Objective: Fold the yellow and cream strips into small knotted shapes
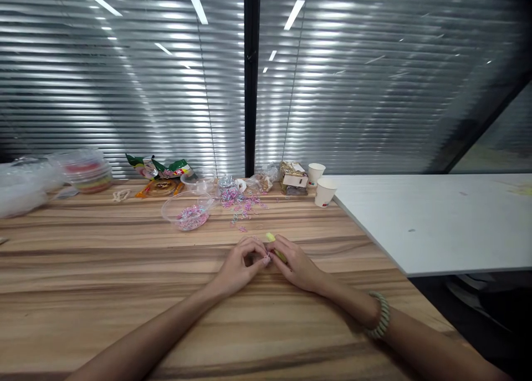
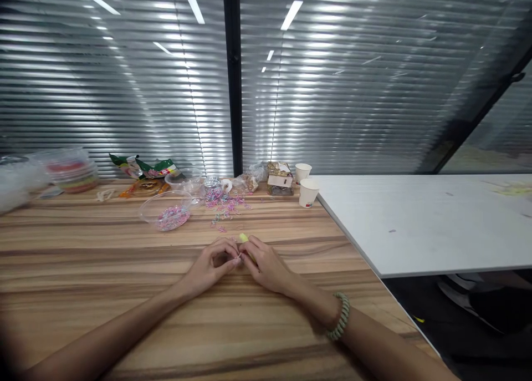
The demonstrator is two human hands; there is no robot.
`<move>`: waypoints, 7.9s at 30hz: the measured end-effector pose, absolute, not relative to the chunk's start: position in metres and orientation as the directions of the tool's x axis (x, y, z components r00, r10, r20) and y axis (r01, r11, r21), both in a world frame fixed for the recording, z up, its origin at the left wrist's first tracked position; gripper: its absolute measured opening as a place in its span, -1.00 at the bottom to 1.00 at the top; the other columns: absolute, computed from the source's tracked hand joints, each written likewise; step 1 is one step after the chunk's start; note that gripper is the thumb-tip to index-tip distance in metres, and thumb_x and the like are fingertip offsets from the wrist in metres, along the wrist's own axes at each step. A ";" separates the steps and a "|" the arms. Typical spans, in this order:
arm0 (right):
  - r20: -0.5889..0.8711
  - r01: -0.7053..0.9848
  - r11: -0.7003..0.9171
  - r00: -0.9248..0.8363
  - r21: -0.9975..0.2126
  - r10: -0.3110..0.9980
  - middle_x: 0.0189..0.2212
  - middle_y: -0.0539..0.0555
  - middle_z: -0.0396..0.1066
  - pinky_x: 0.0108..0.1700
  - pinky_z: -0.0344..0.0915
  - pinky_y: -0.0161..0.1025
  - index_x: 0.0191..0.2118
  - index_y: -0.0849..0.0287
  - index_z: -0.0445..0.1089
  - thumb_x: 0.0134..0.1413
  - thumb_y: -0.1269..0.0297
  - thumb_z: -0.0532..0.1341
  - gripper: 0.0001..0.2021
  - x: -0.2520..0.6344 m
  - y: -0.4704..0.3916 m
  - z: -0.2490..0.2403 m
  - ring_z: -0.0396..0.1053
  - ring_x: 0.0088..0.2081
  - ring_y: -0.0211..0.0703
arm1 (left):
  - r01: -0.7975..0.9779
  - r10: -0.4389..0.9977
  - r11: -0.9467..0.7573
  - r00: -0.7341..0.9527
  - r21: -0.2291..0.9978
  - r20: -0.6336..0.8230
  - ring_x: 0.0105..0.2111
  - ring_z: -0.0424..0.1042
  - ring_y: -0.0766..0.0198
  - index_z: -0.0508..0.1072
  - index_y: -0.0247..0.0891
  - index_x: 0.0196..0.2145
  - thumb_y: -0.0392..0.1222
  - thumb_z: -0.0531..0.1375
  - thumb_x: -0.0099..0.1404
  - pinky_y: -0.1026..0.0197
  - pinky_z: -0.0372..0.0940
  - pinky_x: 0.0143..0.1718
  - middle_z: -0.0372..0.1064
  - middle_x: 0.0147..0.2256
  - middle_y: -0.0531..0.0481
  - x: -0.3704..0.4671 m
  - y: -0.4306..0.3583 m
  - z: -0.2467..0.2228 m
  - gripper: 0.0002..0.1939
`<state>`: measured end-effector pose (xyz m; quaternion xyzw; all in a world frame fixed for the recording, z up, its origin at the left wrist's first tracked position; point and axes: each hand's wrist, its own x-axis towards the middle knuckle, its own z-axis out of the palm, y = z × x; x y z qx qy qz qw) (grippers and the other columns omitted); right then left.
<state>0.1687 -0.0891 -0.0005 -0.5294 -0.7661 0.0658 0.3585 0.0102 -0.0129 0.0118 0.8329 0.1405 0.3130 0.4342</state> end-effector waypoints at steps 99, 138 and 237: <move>0.510 0.725 0.457 -0.170 -0.515 0.843 -0.39 0.09 0.30 -0.25 0.18 -0.23 -0.16 0.17 0.35 0.15 0.33 0.01 -0.78 0.175 -0.087 0.001 0.21 -0.30 -0.17 | 0.158 0.784 -0.348 0.589 0.924 0.195 -0.66 0.17 0.43 0.51 -0.31 -0.30 -0.03 0.17 0.04 0.37 0.10 -0.61 0.43 -0.51 -0.02 0.008 -0.008 0.001 -0.67; 0.599 0.794 0.359 0.008 -0.490 0.801 -0.54 0.06 0.37 -0.38 0.18 -0.28 -0.47 0.21 0.38 0.07 0.39 0.07 -0.82 0.173 -0.089 0.001 0.26 -0.46 -0.21 | 0.231 0.579 -0.613 0.783 0.756 0.230 -0.51 0.26 0.35 0.45 -0.29 -0.44 -0.09 -0.05 0.25 0.33 0.10 -0.48 0.39 -0.50 0.05 0.009 -0.016 0.014 -0.66; 0.621 0.876 0.480 -0.400 0.045 0.673 -0.51 0.08 0.30 -0.28 0.10 -0.22 -0.33 0.26 0.29 0.10 0.47 0.01 -0.86 0.178 -0.085 -0.010 0.16 -0.40 -0.18 | -0.065 0.686 -0.045 0.723 0.997 0.078 -0.47 0.32 0.37 0.37 -0.32 -0.33 -0.03 0.14 0.11 0.28 0.23 -0.37 0.33 -0.35 -0.02 0.013 -0.008 0.006 -0.72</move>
